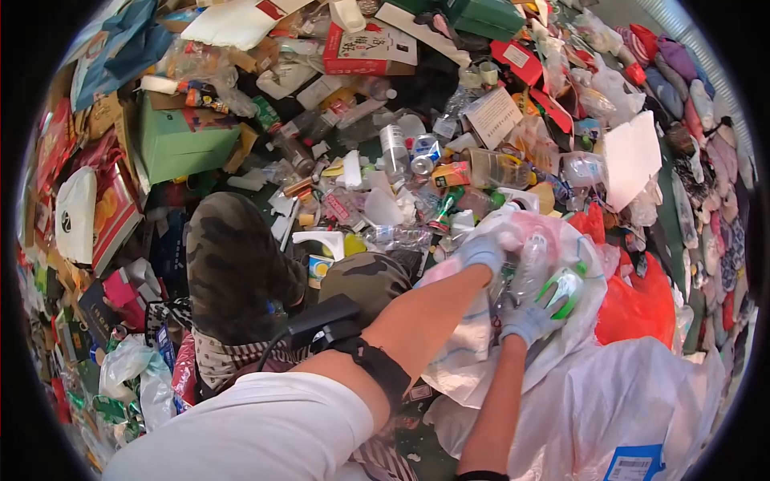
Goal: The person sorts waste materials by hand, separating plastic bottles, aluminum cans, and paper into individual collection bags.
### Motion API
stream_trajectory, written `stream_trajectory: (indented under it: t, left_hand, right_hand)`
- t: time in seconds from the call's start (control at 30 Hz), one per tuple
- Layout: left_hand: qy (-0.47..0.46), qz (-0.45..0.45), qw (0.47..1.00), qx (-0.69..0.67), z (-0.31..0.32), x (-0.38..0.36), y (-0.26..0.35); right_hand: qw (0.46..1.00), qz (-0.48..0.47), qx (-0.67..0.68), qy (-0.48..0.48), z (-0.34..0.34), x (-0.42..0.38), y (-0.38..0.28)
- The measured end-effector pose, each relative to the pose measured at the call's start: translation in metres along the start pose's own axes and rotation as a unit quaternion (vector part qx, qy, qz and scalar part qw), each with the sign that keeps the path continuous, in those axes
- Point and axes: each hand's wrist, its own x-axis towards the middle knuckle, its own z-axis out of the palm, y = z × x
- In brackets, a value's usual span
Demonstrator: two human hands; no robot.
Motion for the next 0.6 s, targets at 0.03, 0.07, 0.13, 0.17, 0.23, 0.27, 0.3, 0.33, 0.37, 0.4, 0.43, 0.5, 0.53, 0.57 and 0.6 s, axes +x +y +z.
stream_trajectory:
  t: [0.03, 0.07, 0.13, 0.17, 0.23, 0.27, 0.3, 0.33, 0.37, 0.4, 0.43, 0.5, 0.53, 0.57, 0.6]
  left_hand:
    - [0.033, 0.051, 0.993, -0.102, -0.019, -0.012, 0.027]
    - [0.038, 0.094, 0.990, -0.100, -0.029, -0.013, 0.053]
    - [0.044, 0.137, 0.985, -0.095, -0.054, -0.027, 0.084]
    - [0.051, 0.196, 0.977, -0.061, -0.071, -0.039, 0.091]
    - [0.038, 0.230, 0.972, 0.035, -0.084, -0.039, 0.079]
    - [0.018, 0.211, 0.973, 0.095, -0.085, -0.028, 0.068]
    - [0.024, 0.177, 0.979, 0.097, -0.098, -0.026, 0.060]
    - [0.044, 0.146, 0.986, 0.070, -0.106, -0.025, 0.049]
    - [0.066, 0.133, 0.986, -0.069, -0.105, -0.016, 0.031]
    - [0.062, 0.100, 0.993, -0.012, -0.108, -0.014, 0.027]
    - [0.057, 0.106, 0.993, -0.014, -0.103, -0.019, 0.024]
    - [-0.014, 0.092, 0.969, -0.227, -0.087, -0.035, 0.013]
    - [0.011, 0.129, 0.953, -0.274, -0.086, -0.045, 0.023]
    - [-0.046, 0.131, 0.940, -0.313, -0.086, -0.054, 0.033]
    - [-0.104, 0.125, 0.923, -0.348, -0.107, -0.078, 0.057]
  right_hand:
    - [0.998, -0.018, -0.030, -0.058, -0.020, 0.009, 0.000]
    - [0.995, -0.081, -0.040, -0.031, 0.006, 0.023, 0.005]
    - [0.988, -0.136, -0.059, 0.044, 0.066, 0.060, 0.007]
    - [0.985, -0.130, -0.070, 0.092, 0.077, 0.070, 0.002]
    - [0.990, -0.136, -0.006, -0.023, 0.007, 0.052, 0.004]
    - [0.982, -0.186, 0.003, -0.044, -0.003, 0.049, 0.012]
    - [0.971, -0.230, 0.010, -0.064, -0.007, 0.045, 0.025]
    - [0.970, -0.227, 0.087, -0.022, -0.002, 0.039, 0.033]
    - [0.965, -0.212, 0.146, -0.055, -0.014, 0.034, 0.038]
    - [0.955, -0.202, 0.210, -0.049, -0.009, 0.032, 0.044]
    - [0.941, -0.192, 0.277, -0.042, -0.009, 0.027, 0.045]
    - [0.964, -0.195, 0.181, -0.018, -0.016, -0.001, 0.031]
    - [0.976, -0.204, 0.083, 0.005, -0.020, -0.012, 0.025]
    - [0.978, -0.200, 0.054, 0.017, 0.022, -0.003, 0.015]
    - [0.980, -0.197, 0.025, 0.028, 0.062, 0.007, 0.004]
